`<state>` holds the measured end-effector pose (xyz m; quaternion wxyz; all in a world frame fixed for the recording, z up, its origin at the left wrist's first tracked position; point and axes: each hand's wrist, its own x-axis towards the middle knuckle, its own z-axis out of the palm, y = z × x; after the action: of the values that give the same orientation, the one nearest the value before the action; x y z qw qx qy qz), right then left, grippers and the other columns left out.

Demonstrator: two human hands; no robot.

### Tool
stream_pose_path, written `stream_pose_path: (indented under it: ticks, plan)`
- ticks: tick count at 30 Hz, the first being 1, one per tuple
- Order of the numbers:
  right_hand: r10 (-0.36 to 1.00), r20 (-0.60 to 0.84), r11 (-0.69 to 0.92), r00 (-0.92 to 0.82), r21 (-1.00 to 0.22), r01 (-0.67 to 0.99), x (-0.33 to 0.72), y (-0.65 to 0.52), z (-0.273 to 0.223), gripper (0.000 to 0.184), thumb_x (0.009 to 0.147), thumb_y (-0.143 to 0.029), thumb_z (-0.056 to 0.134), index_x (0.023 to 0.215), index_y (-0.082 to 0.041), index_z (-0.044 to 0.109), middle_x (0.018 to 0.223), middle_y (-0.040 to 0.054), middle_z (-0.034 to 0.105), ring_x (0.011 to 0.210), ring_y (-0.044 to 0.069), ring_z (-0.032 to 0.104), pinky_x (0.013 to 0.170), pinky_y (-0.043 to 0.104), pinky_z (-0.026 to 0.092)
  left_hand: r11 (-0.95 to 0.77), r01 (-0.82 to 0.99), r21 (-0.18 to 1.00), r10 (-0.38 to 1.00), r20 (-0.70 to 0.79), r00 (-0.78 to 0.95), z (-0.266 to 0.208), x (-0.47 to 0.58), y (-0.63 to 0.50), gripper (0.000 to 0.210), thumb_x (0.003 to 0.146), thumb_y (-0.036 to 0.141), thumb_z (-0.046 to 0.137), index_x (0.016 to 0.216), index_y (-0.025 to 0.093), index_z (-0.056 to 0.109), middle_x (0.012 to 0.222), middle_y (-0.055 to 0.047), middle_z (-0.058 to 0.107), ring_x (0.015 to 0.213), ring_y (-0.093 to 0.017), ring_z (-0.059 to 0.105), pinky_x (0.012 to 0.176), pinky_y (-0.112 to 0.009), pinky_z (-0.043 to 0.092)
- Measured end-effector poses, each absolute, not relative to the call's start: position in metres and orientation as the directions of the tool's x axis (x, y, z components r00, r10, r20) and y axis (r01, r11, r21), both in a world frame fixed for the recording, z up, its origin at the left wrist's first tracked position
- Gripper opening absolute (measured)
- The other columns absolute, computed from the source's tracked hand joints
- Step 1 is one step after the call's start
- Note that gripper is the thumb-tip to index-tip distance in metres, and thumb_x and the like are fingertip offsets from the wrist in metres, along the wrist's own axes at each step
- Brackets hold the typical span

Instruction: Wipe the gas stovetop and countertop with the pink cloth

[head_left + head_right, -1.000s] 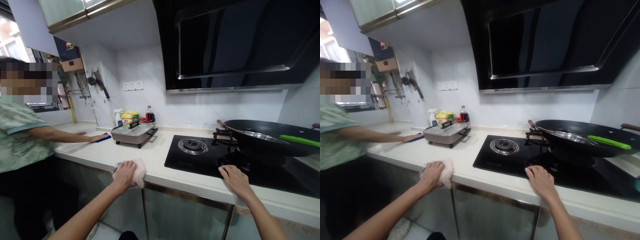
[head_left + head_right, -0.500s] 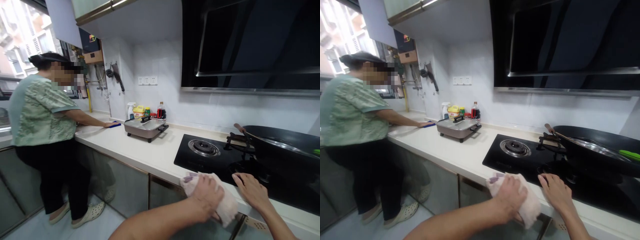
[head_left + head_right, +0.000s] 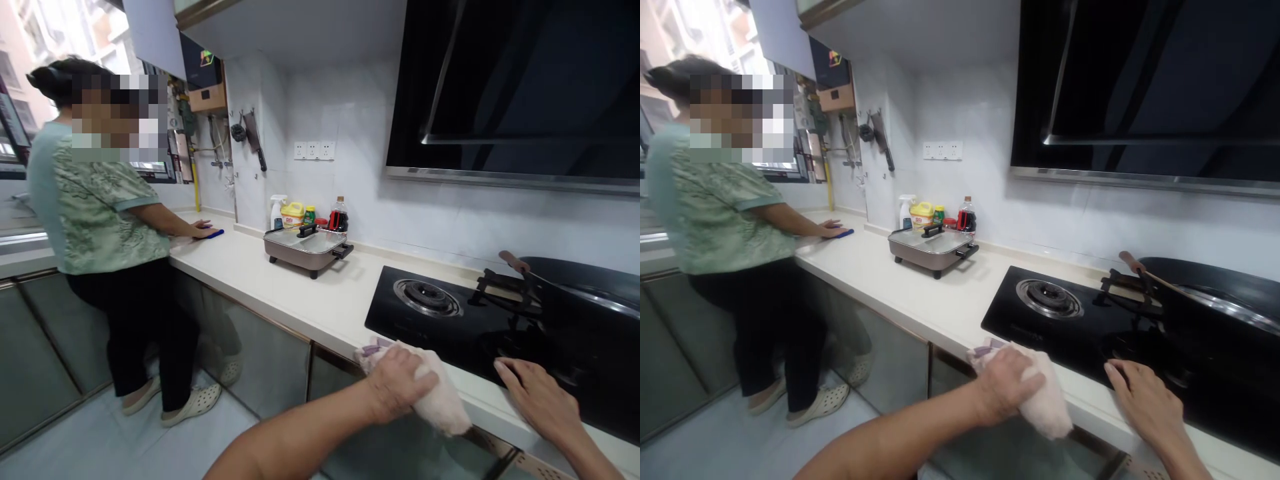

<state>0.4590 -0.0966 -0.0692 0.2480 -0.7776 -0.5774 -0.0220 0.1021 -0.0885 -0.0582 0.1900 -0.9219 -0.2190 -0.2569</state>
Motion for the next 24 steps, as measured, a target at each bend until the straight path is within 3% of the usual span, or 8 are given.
stream_pose_path:
  ticks: [3,7,11,14,19,24]
  plan:
    - [0.888,0.336,-0.185,0.315,-0.367,0.912,0.459,-0.096,-0.073,0.066,0.089,-0.074,0.032,0.117,-0.031,0.073,0.132,0.0125,0.068,0.124,0.038,0.062,0.109,0.06,0.042,-0.817,0.534,-0.216,0.32,0.602,0.732,-0.061,0.032,-0.063,0.042,0.1,0.046,0.057,0.134,0.023,0.06,0.129,-0.015,0.064,0.116,-0.028,0.059,0.101,-0.046,0.046]
    - [0.886,0.35,-0.173,0.303,-0.356,0.918,0.457,-0.098,-0.075,0.068,0.087,-0.075,0.033,0.12,-0.03,0.072,0.133,0.0128,0.067,0.125,0.039,0.061,0.112,0.061,0.039,-0.718,0.684,-0.128,0.532,0.532,0.658,-0.056,-0.069,-0.036,0.06,0.088,0.056,0.071,0.137,0.023,0.059,0.138,-0.018,0.06,0.129,-0.035,0.054,0.111,-0.051,0.04]
    - [0.887,0.347,-0.194,0.306,-0.321,0.927,0.449,-0.101,-0.069,0.071,0.088,-0.073,0.029,0.123,-0.028,0.071,0.136,0.0139,0.065,0.127,0.039,0.059,0.112,0.061,0.039,-0.522,0.851,-0.058,0.762,0.415,0.496,-0.031,-0.146,-0.026,0.078,0.071,0.044,0.086,0.141,0.024,0.056,0.148,-0.018,0.054,0.136,-0.039,0.048,0.117,-0.054,0.032]
    - [0.883,0.35,-0.209,0.312,-0.301,0.93,0.439,-0.105,-0.062,0.07,0.089,-0.071,0.027,0.124,-0.027,0.07,0.139,0.0137,0.064,0.128,0.038,0.059,0.112,0.061,0.039,-0.428,0.902,-0.049,0.842,0.342,0.418,-0.01,-0.174,-0.022,0.089,0.063,0.04,0.09,0.142,0.023,0.055,0.15,-0.018,0.052,0.137,-0.04,0.047,0.117,-0.052,0.031]
    - [0.884,0.356,-0.197,0.304,-0.306,0.931,0.428,-0.11,-0.055,0.065,0.093,-0.066,0.026,0.125,-0.027,0.068,0.138,0.0118,0.064,0.131,0.035,0.057,0.115,0.06,0.036,-0.378,0.925,0.038,0.889,0.294,0.351,0.004,-0.183,-0.008,0.085,0.066,0.051,0.085,0.142,0.024,0.055,0.147,-0.014,0.056,0.134,-0.037,0.05,0.115,-0.048,0.034]
    - [0.883,0.348,-0.2,0.314,-0.327,0.924,0.423,-0.115,-0.051,0.063,0.095,-0.065,0.028,0.126,-0.027,0.067,0.14,0.0111,0.062,0.133,0.034,0.055,0.115,0.059,0.035,-0.337,0.898,0.282,0.92,0.3,0.251,0.008,-0.185,0.02,0.079,0.081,0.057,0.066,0.146,0.015,0.05,0.147,-0.015,0.058,0.136,-0.032,0.054,0.115,-0.04,0.038]
